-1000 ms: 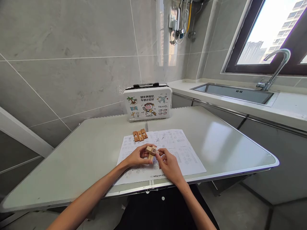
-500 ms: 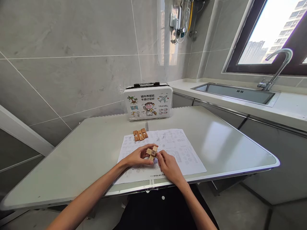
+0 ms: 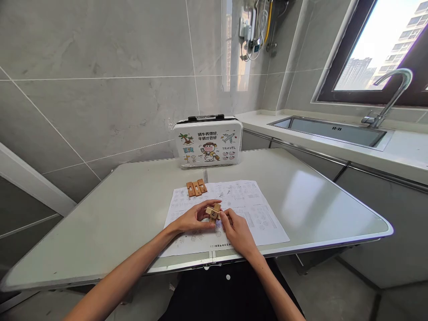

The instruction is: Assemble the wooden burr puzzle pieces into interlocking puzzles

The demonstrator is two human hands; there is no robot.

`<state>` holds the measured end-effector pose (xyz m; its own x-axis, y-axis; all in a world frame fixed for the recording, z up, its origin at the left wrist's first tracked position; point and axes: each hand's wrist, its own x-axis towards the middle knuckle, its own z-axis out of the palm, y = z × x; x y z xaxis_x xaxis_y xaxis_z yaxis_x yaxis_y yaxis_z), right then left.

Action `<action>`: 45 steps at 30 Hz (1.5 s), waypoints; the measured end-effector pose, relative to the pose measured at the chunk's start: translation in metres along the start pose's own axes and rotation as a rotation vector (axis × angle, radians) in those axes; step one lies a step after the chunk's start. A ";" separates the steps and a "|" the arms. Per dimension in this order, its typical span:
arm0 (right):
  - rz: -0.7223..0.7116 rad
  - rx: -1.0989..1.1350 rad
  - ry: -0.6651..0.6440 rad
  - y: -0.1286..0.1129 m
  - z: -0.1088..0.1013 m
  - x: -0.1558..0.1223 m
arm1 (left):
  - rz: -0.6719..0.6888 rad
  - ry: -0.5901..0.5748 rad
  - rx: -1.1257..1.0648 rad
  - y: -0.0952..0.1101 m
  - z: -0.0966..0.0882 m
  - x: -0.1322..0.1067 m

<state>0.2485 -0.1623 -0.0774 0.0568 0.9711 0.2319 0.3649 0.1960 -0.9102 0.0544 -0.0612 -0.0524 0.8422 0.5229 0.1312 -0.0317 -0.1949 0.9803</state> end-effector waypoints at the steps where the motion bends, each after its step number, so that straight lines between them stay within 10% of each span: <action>1: 0.010 0.005 0.008 0.000 -0.001 0.001 | 0.006 0.021 0.026 -0.001 0.000 0.000; 12: 0.132 -0.297 0.356 0.058 -0.074 0.066 | 0.043 0.540 0.665 -0.008 -0.022 0.000; 20: 0.195 -0.418 0.472 0.090 -0.091 0.108 | -0.056 0.517 0.977 -0.027 -0.036 -0.001; 45: 0.140 -0.479 0.494 0.088 -0.078 0.104 | -0.124 0.336 1.022 -0.032 -0.048 0.003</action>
<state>0.3585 -0.0550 -0.1068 0.5069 0.7852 0.3556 0.6862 -0.1179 -0.7178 0.0316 -0.0135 -0.0764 0.6129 0.7570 0.2264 0.6382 -0.6433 0.4229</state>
